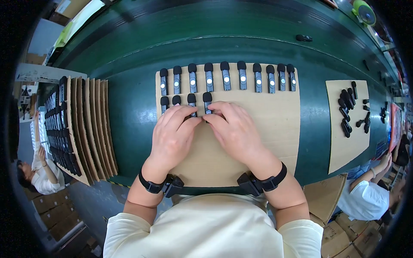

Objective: The person picks up a microphone and a receiver from the conveyor belt, aligns them by hand, and presses them together. They repeat this process, placing each assembled unit onto a cardboard sheet in rows.

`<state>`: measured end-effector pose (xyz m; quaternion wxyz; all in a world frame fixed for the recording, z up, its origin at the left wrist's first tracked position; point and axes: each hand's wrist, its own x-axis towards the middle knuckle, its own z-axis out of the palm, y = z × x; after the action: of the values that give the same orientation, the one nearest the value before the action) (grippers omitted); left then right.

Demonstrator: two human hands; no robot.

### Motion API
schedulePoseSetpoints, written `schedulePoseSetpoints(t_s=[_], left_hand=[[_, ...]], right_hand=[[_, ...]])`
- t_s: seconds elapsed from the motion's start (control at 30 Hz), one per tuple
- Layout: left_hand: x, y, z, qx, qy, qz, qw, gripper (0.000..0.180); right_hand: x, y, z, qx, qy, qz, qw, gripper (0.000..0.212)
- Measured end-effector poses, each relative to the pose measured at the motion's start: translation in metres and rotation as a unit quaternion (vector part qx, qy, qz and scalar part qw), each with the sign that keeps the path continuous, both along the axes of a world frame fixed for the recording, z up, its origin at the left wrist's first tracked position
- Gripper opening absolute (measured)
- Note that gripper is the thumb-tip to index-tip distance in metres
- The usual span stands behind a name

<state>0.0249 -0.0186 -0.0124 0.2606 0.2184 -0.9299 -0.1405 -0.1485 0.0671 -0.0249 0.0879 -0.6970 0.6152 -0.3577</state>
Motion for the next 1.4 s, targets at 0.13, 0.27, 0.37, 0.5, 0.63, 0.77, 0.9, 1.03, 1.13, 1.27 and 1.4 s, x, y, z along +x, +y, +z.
schedulePoseSetpoints(t_s=[0.13, 0.27, 0.37, 0.5, 0.63, 0.77, 0.9, 1.03, 1.13, 1.27, 1.4], left_hand=[[-0.002, 0.001, 0.002, 0.007, -0.003, 0.002, 1.0, 0.02], [-0.004, 0.005, 0.009, 0.003, 0.015, 0.007, 1.0, 0.02], [-0.002, 0.01, 0.015, 0.038, 0.033, -0.024, 0.998, 0.021], [-0.001, 0.016, 0.013, 0.068, 0.044, -0.067, 0.994, 0.022], [-0.003, 0.017, 0.011, 0.076, 0.048, -0.089, 0.992, 0.021], [-0.004, 0.016, 0.006, 0.081, 0.043, -0.085, 0.992, 0.019], [-0.005, 0.015, 0.003, 0.075, 0.05, -0.083, 0.992, 0.017], [-0.005, 0.016, 0.007, 0.068, 0.079, -0.083, 0.991, 0.018], [-0.005, 0.016, 0.011, 0.058, 0.107, -0.083, 0.989, 0.018], [0.002, 0.017, 0.017, 0.053, 0.137, -0.059, 0.987, 0.019], [0.007, 0.015, 0.021, 0.084, 0.168, -0.052, 0.981, 0.021]], right_hand=[[-0.002, 0.001, 0.0, -0.007, -0.01, -0.003, 1.0, 0.027], [0.0, 0.007, 0.015, -0.007, -0.04, -0.01, 0.999, 0.027], [-0.013, 0.014, 0.035, 0.004, -0.067, -0.015, 0.998, 0.028], [-0.057, 0.017, 0.058, 0.031, -0.046, -0.029, 0.998, 0.027], [-0.146, -0.011, 0.051, 0.024, 0.045, -0.093, 0.994, 0.024], [-0.225, -0.05, 0.039, 0.039, 0.136, -0.135, 0.981, 0.027], [-0.268, -0.082, 0.022, 0.118, 0.206, -0.174, 0.956, 0.034], [-0.28, -0.099, 0.023, 0.155, 0.24, -0.166, 0.944, 0.034], [-0.28, -0.098, 0.029, 0.18, 0.24, -0.158, 0.941, 0.032], [-0.204, -0.078, 0.06, 0.174, -0.062, -0.143, 0.972, 0.023], [-0.109, -0.019, 0.072, 0.088, -0.147, -0.037, 0.985, 0.021]])
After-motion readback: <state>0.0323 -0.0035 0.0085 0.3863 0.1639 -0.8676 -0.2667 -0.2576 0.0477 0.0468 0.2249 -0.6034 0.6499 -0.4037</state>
